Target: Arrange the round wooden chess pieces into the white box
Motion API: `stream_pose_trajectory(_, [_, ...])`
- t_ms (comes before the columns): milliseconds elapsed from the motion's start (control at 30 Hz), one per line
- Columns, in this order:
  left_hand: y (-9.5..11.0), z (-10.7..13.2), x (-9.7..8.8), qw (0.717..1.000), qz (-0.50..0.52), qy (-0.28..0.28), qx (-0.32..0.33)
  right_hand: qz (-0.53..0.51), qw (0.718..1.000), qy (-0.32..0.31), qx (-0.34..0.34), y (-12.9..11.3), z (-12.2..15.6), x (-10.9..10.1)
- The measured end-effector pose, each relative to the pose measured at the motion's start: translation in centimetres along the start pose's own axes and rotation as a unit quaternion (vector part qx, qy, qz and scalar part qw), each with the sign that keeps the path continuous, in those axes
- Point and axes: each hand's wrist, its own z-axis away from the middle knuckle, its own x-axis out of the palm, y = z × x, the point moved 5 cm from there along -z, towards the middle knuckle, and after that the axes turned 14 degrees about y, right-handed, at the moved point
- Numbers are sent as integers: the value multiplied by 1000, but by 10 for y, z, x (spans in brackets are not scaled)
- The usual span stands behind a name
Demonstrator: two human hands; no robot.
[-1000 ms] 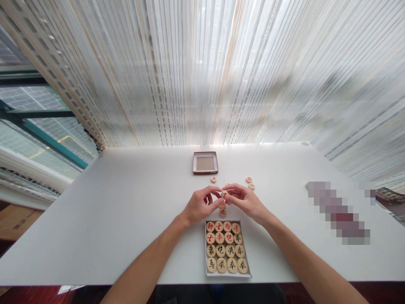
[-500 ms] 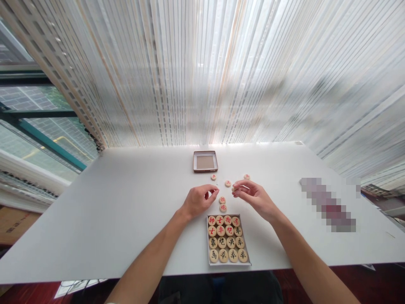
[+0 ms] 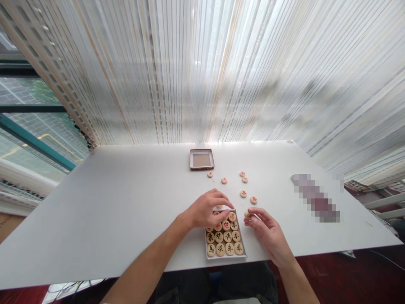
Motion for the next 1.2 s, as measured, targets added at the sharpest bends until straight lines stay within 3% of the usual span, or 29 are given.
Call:
stream_pose_trajectory(133, [0, 0, 2, 1000, -19, -5, 0, 26, 1000, -6, -12, 5, 1, 5])
stream_pose_trajectory(333, [-4, 0, 14, 997, -52, 21, -49, 35, 998, -20, -41, 1, 3, 7])
stream_pose_trajectory(500, [-5, 0, 24, 996, -78, 15, -38, 18, 998, -23, -62, -1, 2, 8])
stream_pose_trajectory(867, [-12, 0, 23, 992, -99, -9, -80, 21, 992, -43, -117, -8, 2, 15])
stream_pose_trajectory(1200, [-15, 2, 23, 992, -101, -10, -73, 93, 987, -88, -96, -5, 11, 23])
